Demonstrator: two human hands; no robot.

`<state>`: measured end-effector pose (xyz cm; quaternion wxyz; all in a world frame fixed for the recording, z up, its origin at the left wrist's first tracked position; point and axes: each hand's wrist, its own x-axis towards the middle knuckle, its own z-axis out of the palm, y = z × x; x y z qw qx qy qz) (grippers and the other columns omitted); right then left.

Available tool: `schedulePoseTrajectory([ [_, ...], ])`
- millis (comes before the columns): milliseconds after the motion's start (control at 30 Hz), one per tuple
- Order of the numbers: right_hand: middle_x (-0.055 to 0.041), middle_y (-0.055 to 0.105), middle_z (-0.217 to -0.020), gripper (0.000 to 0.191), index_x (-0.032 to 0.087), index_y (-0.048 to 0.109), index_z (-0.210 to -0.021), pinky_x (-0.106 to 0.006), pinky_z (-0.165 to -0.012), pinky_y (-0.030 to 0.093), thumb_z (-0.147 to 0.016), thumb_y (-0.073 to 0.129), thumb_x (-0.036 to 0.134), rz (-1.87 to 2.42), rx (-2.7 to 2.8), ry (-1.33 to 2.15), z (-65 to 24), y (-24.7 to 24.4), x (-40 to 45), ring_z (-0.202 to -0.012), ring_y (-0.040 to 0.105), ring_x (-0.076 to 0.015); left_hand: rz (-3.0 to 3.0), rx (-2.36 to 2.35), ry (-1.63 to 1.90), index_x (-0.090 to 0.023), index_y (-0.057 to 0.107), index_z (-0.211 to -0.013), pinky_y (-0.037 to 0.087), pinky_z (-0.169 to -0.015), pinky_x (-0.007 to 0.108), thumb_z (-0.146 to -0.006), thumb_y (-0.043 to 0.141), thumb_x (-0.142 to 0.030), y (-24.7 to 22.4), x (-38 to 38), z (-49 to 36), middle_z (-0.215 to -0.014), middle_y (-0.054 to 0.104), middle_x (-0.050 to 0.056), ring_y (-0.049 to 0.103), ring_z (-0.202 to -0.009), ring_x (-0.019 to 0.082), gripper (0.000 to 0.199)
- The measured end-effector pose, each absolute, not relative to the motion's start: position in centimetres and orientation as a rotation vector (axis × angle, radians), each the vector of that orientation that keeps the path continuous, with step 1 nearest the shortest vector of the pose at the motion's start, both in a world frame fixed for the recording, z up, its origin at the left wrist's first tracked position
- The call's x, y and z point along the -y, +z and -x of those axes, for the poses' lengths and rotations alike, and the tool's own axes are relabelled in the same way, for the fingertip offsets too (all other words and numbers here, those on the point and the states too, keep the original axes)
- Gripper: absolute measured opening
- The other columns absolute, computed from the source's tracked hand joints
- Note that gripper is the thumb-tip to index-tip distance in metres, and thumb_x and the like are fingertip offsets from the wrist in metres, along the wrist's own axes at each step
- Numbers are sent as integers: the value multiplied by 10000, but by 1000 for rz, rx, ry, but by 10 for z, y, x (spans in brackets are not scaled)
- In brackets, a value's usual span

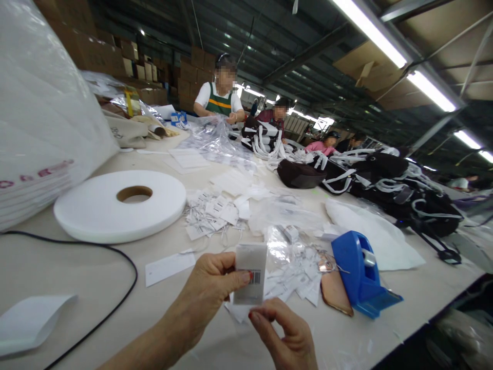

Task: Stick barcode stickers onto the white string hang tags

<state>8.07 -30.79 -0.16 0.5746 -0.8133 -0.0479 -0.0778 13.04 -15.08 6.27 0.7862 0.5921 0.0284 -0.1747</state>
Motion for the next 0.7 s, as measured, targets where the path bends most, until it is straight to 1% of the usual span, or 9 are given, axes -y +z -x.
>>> schedulePoseTrajectory([
  [100,5,609,-628,178,214,685,-661,-229,-622,391,-751,615,351,1844,53,-88,-80,-6,310,-627,538,-143,-1245,-100,-364,-156,716,-626,288,-501,203,-577,670,-263,59,150,-130,-548,626,-19,408,-507,89,127],
  [200,-11,626,-639,222,205,692,-669,-251,-621,394,-732,630,409,1746,-23,5,-80,-11,311,-633,529,-157,-1167,-127,-365,-147,732,-699,372,-641,250,-573,694,-271,55,150,-130,-621,677,12,513,-626,147,181],
  [267,-10,624,-620,229,202,698,-663,-251,-595,393,-701,660,425,1644,-92,63,-80,-10,309,-607,511,-150,-1136,-141,-368,-142,735,-741,380,-706,285,-586,698,-265,50,151,-129,-658,692,24,539,-690,179,202],
  [433,12,597,-563,214,192,709,-611,-222,-578,388,-628,726,405,1458,-191,100,-81,2,300,-575,479,-125,-1124,-168,-363,-127,729,-738,375,-710,289,-602,701,-251,40,152,-127,-671,694,28,526,-685,171,186],
  [567,25,575,-529,227,174,695,-593,-203,-536,366,-614,742,396,1386,-210,114,-83,5,295,-532,447,-105,-1114,-151,-375,-123,715,-713,381,-685,283,-625,687,-239,38,153,-124,-674,685,27,516,-664,162,148],
  [700,21,586,-539,214,180,699,-594,-206,-547,381,-612,750,386,1353,-227,76,-85,2,291,-545,460,-112,-1100,-171,-387,-126,698,-689,376,-690,281,-627,681,-238,40,154,-121,-637,654,14,510,-668,161,129],
])
